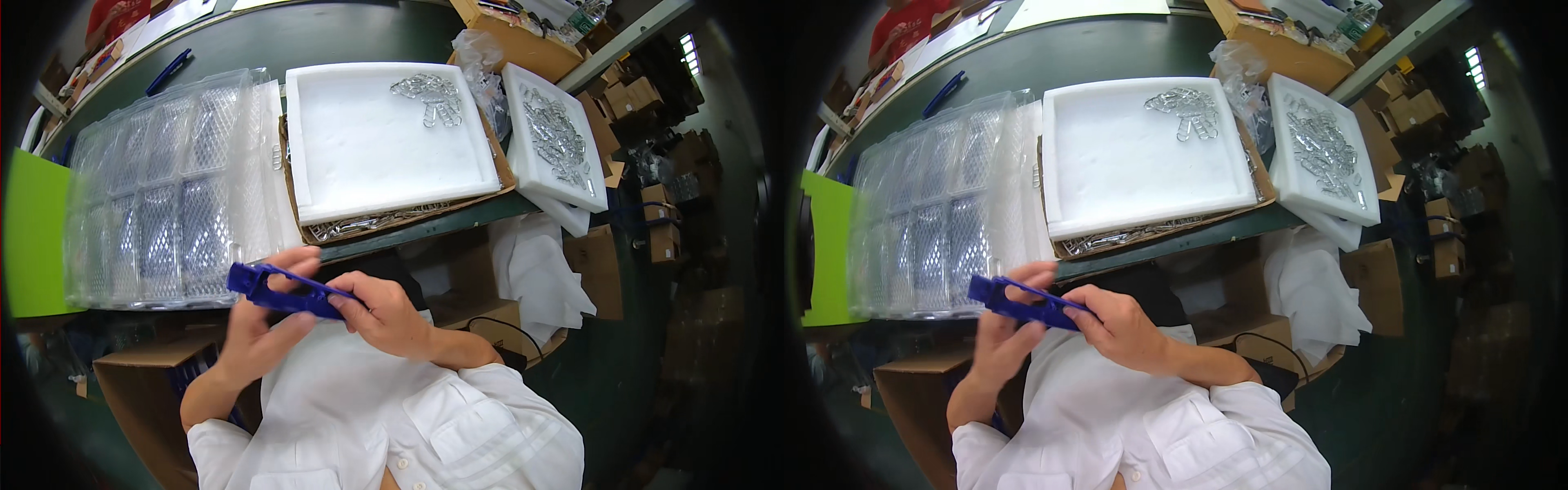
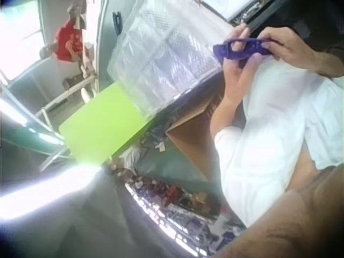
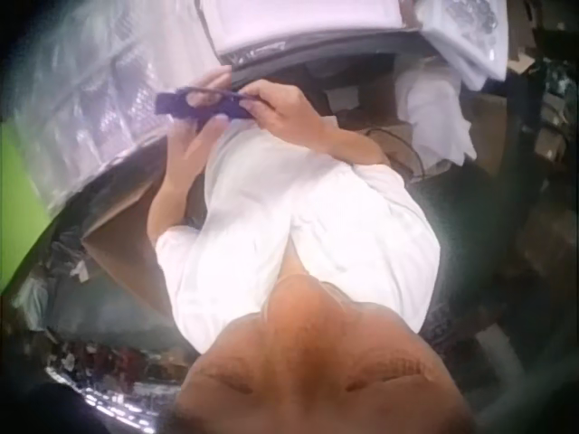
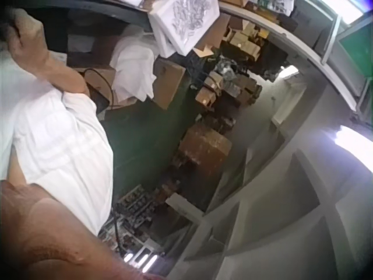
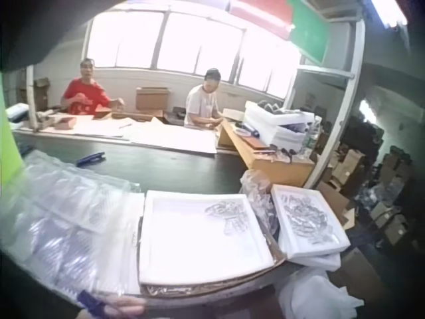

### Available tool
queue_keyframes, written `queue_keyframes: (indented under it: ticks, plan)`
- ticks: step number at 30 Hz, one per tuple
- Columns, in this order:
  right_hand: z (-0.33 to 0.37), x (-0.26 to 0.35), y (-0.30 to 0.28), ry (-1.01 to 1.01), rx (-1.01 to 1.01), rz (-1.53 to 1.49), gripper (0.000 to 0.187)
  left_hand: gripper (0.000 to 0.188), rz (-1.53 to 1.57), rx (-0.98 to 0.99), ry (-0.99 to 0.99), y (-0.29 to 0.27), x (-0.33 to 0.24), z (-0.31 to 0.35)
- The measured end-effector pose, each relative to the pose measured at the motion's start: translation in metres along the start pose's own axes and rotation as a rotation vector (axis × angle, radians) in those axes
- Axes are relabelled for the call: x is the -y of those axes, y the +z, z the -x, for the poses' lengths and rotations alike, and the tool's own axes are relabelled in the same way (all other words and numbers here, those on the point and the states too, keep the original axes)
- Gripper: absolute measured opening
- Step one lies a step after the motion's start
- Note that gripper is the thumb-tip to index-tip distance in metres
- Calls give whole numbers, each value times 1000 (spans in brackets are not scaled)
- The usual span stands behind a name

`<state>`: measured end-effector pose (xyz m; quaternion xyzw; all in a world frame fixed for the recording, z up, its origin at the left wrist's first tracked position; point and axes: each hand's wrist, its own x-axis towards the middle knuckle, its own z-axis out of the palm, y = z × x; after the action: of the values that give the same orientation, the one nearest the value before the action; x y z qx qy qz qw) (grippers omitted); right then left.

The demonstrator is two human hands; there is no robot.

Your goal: The person repeatedly picks up a purple plastic clip and a small metal clip from a foam tray. They insert the metal clip into the purple plastic housing and then place the assembled unit into a cardboard box. This process is repeated continuously throughout the video.

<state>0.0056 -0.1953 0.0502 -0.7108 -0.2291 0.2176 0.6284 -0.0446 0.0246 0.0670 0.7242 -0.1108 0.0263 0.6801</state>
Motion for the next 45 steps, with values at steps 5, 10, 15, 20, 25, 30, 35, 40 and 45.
queue_keyframes:
  ticks: [5, 10, 15, 20, 25, 30, 35, 40, 45]
  plan:
    - [-22, 11, -42, -165, 62, 208, 18, 49, 486, -186, -184, 22, 10, -9]
    - [-108, 11, -169, 24, -727, 1020, 26, 63, 551, -447, -259, -8, 22, -3]
    - [-172, -27, -211, 273, -598, 1246, 37, 51, 275, -251, -181, -13, 47, -19]
    - [-177, -46, -204, 197, -652, 1170, 39, 36, -793, 90, 91, -5, 31, -71]
    - [-171, -46, -194, 192, -634, 1145, 34, 38, -870, 170, 59, 6, 35, -82]
    - [-162, -47, -186, 110, -543, 1162, 24, 42, -883, 188, 42, 10, 25, -70]
    - [-145, -45, -172, -92, -599, 915, 14, 44, -678, 109, 64, 0, 24, -62]
    - [-111, -23, -154, -397, -551, 1340, 7, 50, 243, -99, -289, -6, 24, -46]
    - [-98, -10, -123, -506, -384, 1504, 9, 59, 625, -93, -514, -5, 33, -38]
